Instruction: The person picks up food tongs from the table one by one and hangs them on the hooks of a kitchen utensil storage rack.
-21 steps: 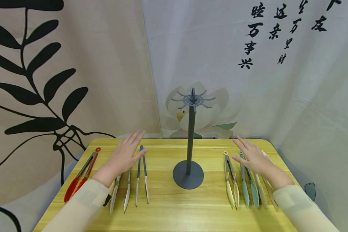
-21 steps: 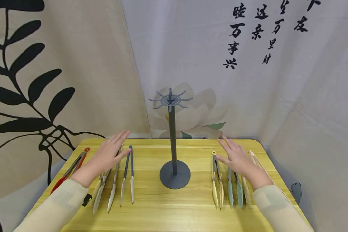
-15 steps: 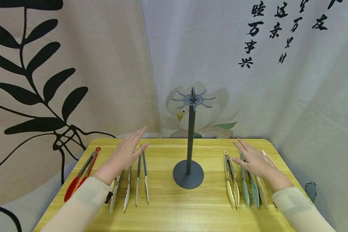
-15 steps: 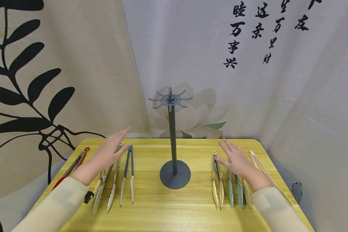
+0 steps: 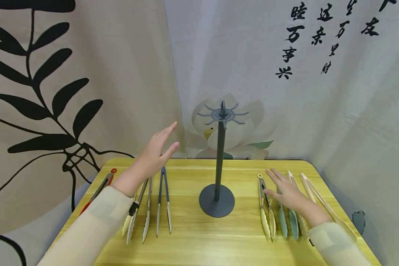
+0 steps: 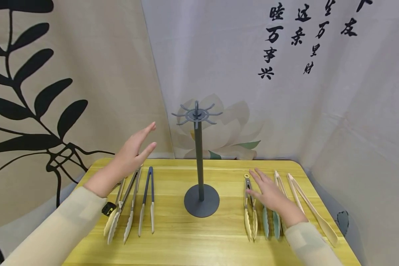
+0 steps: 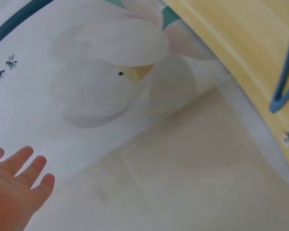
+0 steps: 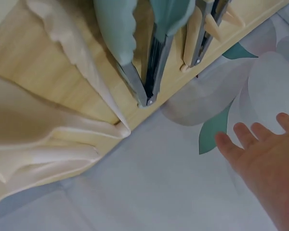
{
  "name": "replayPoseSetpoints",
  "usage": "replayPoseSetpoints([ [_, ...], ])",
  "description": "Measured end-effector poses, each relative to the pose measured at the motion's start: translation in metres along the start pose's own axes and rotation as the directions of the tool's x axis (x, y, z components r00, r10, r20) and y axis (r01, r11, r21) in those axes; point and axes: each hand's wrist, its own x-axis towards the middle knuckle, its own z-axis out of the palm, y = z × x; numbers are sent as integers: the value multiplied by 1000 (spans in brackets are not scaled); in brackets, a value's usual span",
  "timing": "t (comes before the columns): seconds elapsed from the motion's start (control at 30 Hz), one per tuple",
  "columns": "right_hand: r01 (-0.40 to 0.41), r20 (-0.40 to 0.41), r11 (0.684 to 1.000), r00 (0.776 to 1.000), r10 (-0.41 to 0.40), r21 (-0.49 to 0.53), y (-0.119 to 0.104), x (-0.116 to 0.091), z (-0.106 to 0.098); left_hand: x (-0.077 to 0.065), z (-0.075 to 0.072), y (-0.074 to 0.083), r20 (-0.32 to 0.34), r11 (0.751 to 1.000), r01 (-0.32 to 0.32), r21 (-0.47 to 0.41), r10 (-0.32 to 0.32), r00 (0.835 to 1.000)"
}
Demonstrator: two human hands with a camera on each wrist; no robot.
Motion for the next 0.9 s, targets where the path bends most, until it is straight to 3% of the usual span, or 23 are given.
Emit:
replayPoseSetpoints([
  [0.23,-54,43,998,998,53,36,3,-2,9,16,-13,18,-78,996,-88,-30,85,993],
  [0.47,-92,39,995,995,91,36,3,-4,17,33,-26,40,-137,979,-196,-47,188,973],
  [0.9,-146,61,989,988,145,14,-5,0,32,54,-38,75,-111,967,-252,45,255,960],
])
